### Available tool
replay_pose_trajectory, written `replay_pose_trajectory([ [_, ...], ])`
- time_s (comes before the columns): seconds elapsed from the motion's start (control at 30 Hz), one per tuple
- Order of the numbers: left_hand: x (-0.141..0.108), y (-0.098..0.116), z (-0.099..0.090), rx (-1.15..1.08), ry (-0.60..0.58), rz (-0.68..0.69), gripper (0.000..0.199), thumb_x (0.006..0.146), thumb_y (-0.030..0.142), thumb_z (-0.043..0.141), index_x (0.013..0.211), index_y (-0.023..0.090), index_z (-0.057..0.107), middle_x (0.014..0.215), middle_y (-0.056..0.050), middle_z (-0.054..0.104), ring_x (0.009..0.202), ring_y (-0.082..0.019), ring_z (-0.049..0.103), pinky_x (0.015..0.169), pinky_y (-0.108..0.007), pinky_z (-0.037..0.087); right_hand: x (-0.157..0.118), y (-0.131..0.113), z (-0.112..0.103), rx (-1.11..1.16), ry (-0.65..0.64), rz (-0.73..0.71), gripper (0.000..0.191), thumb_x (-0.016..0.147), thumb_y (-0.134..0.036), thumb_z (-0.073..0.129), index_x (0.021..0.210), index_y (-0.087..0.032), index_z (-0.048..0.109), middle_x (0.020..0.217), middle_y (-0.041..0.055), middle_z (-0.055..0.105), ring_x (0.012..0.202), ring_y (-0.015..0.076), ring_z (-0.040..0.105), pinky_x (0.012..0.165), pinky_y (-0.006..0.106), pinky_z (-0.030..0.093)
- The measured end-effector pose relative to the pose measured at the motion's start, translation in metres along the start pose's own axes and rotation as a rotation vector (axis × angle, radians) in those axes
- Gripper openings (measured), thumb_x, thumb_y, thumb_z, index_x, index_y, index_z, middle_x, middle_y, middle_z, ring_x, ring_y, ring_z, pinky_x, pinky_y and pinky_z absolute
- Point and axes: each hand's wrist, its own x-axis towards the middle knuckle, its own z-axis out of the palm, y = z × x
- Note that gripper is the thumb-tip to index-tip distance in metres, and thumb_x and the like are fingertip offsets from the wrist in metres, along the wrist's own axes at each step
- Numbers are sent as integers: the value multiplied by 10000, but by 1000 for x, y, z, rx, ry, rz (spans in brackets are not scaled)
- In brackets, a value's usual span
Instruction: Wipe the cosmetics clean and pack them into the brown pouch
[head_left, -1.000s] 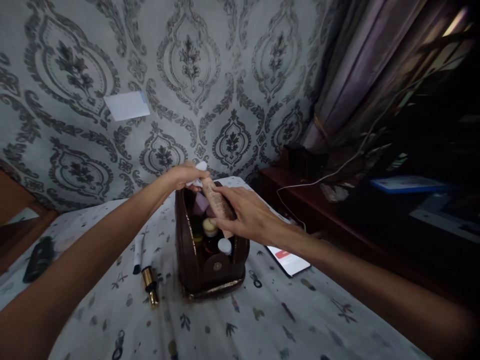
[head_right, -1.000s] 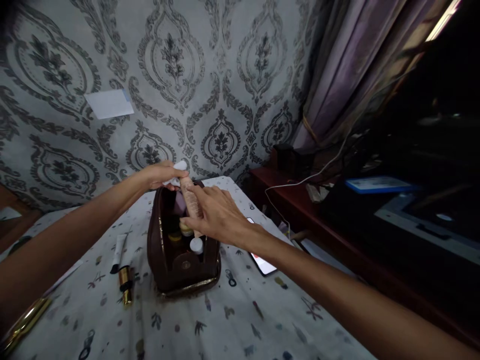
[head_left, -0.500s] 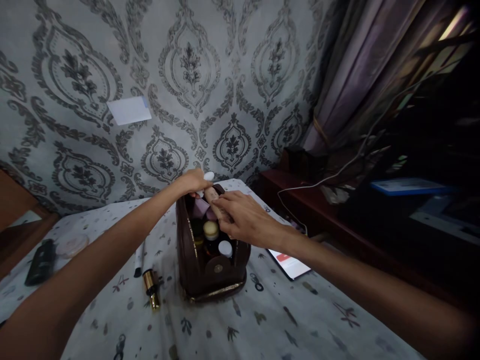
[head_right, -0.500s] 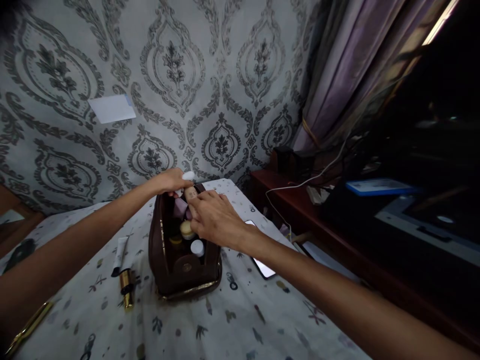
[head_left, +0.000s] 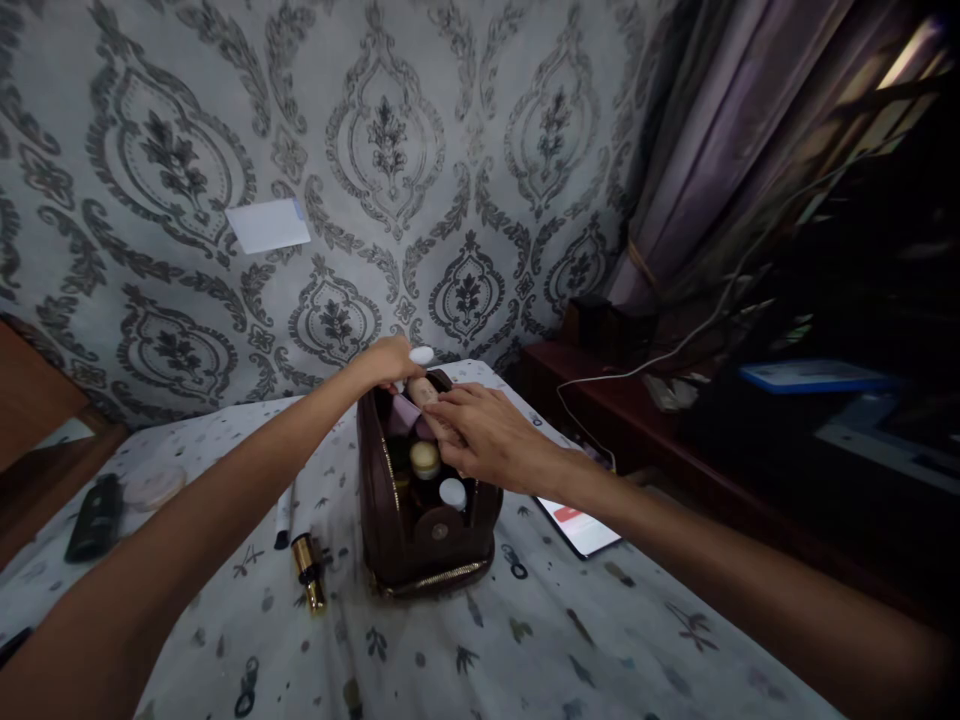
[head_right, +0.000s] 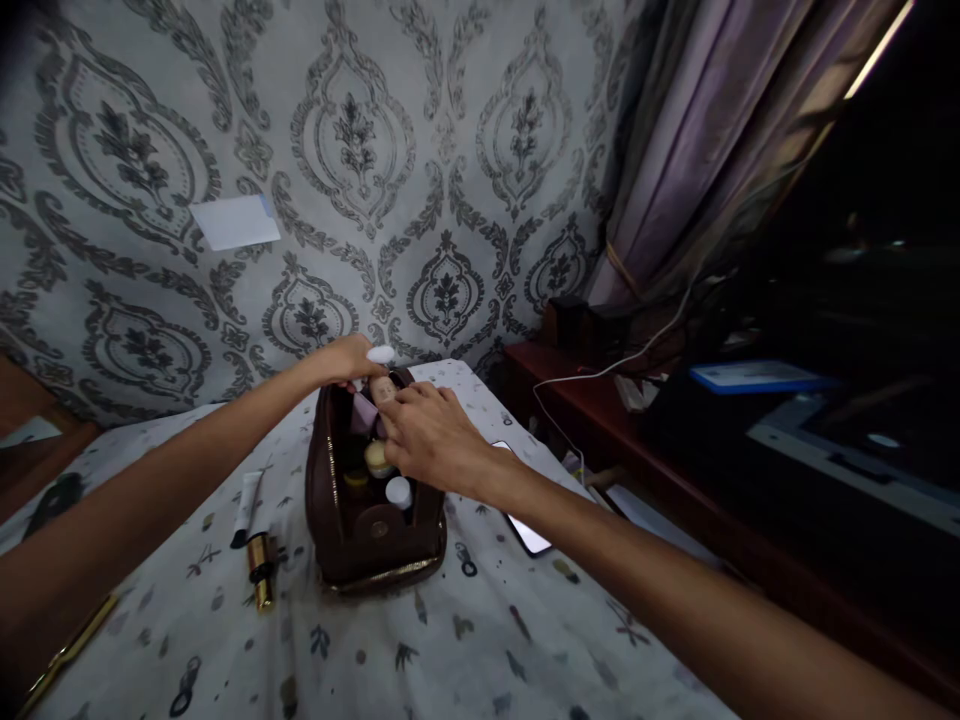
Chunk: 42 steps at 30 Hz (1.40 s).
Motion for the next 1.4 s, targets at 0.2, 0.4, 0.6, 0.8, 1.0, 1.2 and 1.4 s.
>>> replay_pose_trajectory([
  [0.2,-2,-2,-1,46,-3,10,295,829,273,594,996,60,711,798,-119,740,509,-163,654,446,-216,483,0,1,1,2,-1,-5,255,867,-218,568,1109,-173,636,1159,107,652,1169,287,509,961,398,363],
  [0.4,-5,-1,-5,82,-23,19,275,823,256,604,973,53,711,819,-131,747,524,-164,656,443,-210,477,0,2,0,21,-11,-11,272,853,-236,580,1113,-187,640,1133,111,645,1155,281,514,955,394,354],
  [0.6,-5,-2,-6,74,-42,22,272,812,257,612,979,64,707,822,-119,745,500,-140,635,445,-199,465,-2,2,-2,37,-13,-28,293,843,-214,546,1122,-196,635,1095,110,641,1124,274,527,939,398,364],
  [0.8,-7,-2,-9,78,-22,28,252,845,265,581,930,66,710,749,-105,723,485,-141,616,447,-213,442,-2,3,-2,46,-7,-20,253,848,-219,555,1079,-198,655,1071,105,644,1116,271,524,933,395,363],
  [1.0,-15,0,-12,89,-11,53,231,862,303,590,900,106,705,663,-38,662,468,-127,558,451,-218,410,-5,5,-3,59,6,-32,249,915,-224,507,1108,-192,661,1081,107,639,1128,264,531,948,391,363],
  [1.2,-11,1,-2,58,-37,67,243,866,337,595,869,111,686,633,-17,607,458,-122,522,448,-229,391,-12,8,-13,-21,-78,-82,422,912,-387,587,1288,-196,589,1133,133,624,1135,313,522,970,477,349],
  [1.4,-4,-1,2,40,-11,51,222,844,305,607,885,105,695,619,-20,599,465,-119,484,456,-239,362,-13,7,-17,-114,-153,-128,640,766,-432,761,1340,-226,567,1144,146,622,1181,376,482,959,537,347],
])
